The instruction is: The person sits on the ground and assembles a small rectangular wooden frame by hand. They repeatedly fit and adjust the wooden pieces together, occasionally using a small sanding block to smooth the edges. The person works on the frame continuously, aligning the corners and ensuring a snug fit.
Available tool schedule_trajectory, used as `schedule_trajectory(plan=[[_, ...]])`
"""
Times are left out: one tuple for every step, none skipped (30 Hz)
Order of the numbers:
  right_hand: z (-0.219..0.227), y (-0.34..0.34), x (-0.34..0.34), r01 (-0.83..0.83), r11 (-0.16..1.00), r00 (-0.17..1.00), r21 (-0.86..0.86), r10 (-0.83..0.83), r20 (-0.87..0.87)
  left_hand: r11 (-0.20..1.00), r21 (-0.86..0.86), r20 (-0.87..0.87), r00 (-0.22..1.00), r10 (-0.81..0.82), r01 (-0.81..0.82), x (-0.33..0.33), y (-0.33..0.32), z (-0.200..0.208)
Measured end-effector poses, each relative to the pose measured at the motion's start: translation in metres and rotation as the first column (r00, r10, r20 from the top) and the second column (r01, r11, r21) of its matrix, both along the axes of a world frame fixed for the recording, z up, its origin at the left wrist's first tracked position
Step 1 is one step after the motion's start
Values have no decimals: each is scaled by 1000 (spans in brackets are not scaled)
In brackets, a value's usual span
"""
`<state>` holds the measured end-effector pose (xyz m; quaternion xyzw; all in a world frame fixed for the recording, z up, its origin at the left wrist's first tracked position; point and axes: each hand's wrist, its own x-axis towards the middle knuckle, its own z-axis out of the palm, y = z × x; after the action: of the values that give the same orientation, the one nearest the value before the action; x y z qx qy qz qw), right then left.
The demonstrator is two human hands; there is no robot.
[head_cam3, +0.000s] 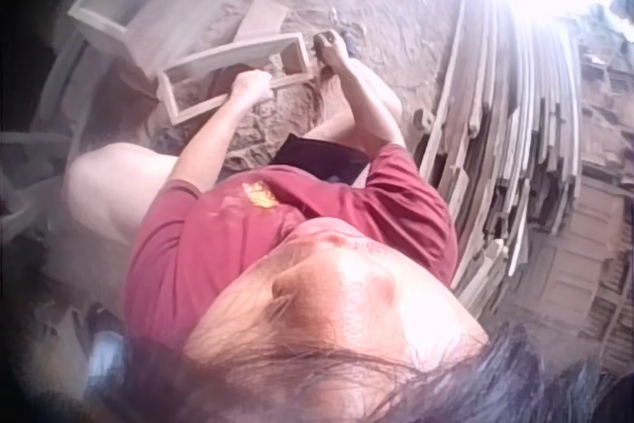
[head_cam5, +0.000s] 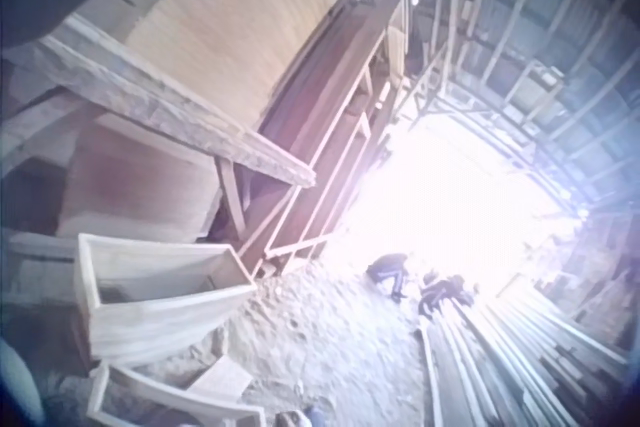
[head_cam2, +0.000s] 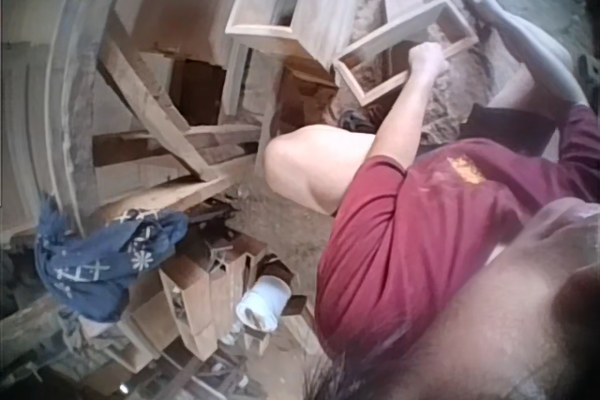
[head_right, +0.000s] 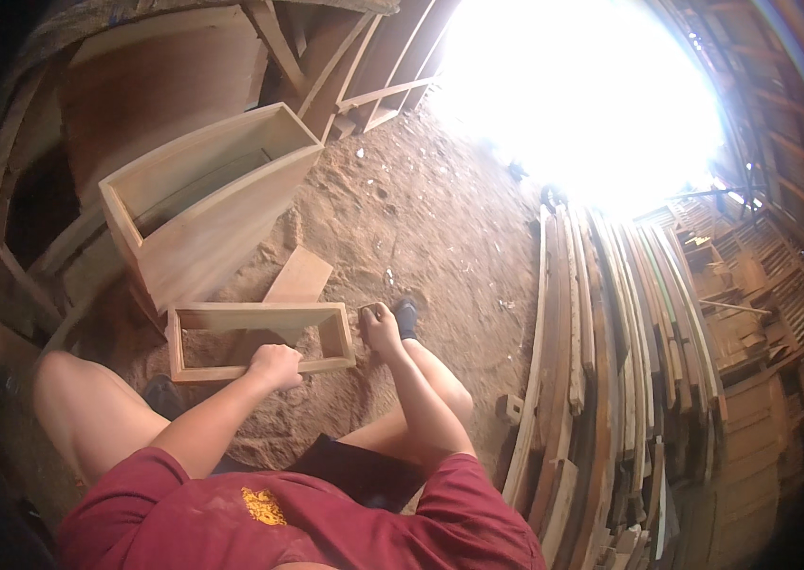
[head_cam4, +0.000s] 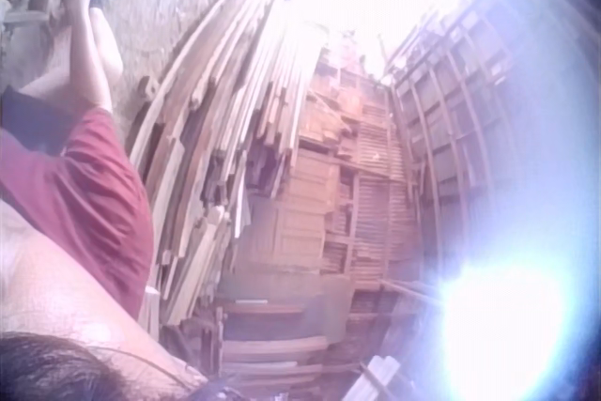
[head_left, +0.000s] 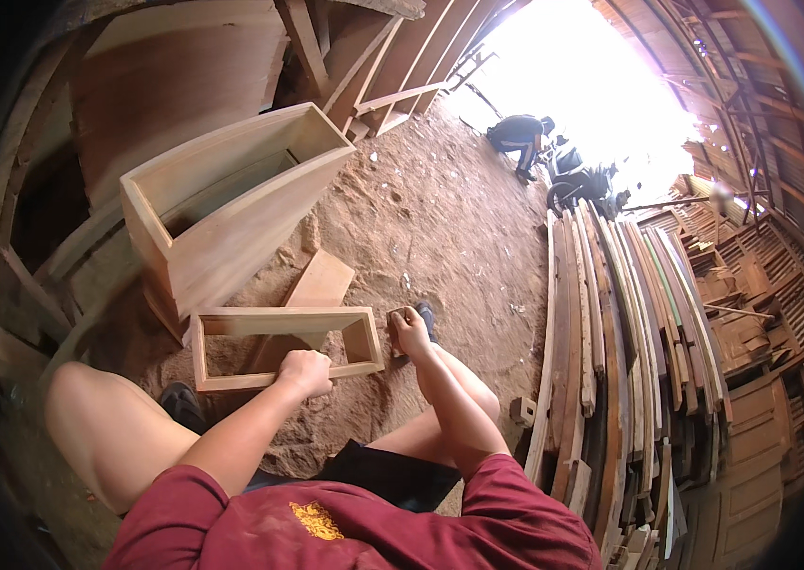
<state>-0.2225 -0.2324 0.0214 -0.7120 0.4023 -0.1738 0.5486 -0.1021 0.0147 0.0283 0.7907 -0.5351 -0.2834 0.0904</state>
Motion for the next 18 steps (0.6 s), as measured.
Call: schedule_trajectory(plan=[[2,-6,-9,-84,992,995,-90,79,-64,1000,-5,4,1000,0,0,0,0,-1],[4,-12,-19,-130,986,984,-106,114,-140,1000,-10,9,1000,1,-1,0,0,-1],[4,-15,-29,-176,977,965,-117,149,-215,1000,-17,4,1000,1,-1,0,0,-2],[3,-18,-38,-223,967,941,-126,179,-288,1000,-20,6,1000,6,-6,-1,-1,-3],[-1,-18,-45,-200,979,953,-47,183,-243,1000,-24,8,1000,11,-11,-3,-3,-4],[-4,-19,-53,-204,978,946,-48,184,-269,999,-28,10,1000,17,-17,-4,-4,-5],[-6,-17,-58,-210,977,939,-41,189,-289,1000,-19,19,1000,22,-21,-5,-4,-5],[-9,-15,-62,-215,976,931,-36,194,-309,1000,-10,28,999,27,-26,-4,-4,-6],[-13,-13,-61,-215,976,933,-11,202,-299,1000,-3,36,999,31,-31,-4,-6,-6],[-17,-6,-60,-216,976,937,-11,204,-284,999,-8,46,998,31,-31,-5,-5,-5],[-20,-2,-57,-216,976,941,-12,204,-271,999,-15,56,998,30,-29,-5,-5,-5],[-21,0,-55,-214,977,944,-13,204,-258,999,-22,64,998,28,-27,-6,-5,-4],[-19,4,-53,-254,964,910,-80,210,-357,998,-46,78,996,39,-36,-6,-5,-6],[-20,7,-53,-250,965,916,-80,209,-342,997,-66,74,996,40,-35,-6,-5,-8],[-20,10,-53,-244,967,922,-79,206,-328,996,-85,70,997,39,-33,-6,-7,-10],[-24,14,-58,-237,969,925,-75,201,-321,994,-103,57,998,36,-30,-8,-7,-11],[-22,19,-58,-212,975,906,72,224,-360,990,-136,62,997,38,-29,-10,-2,-18],[-18,18,-59,-229,966,884,122,259,-389,990,-140,112,993,47,-32,-8,-7,-24]])
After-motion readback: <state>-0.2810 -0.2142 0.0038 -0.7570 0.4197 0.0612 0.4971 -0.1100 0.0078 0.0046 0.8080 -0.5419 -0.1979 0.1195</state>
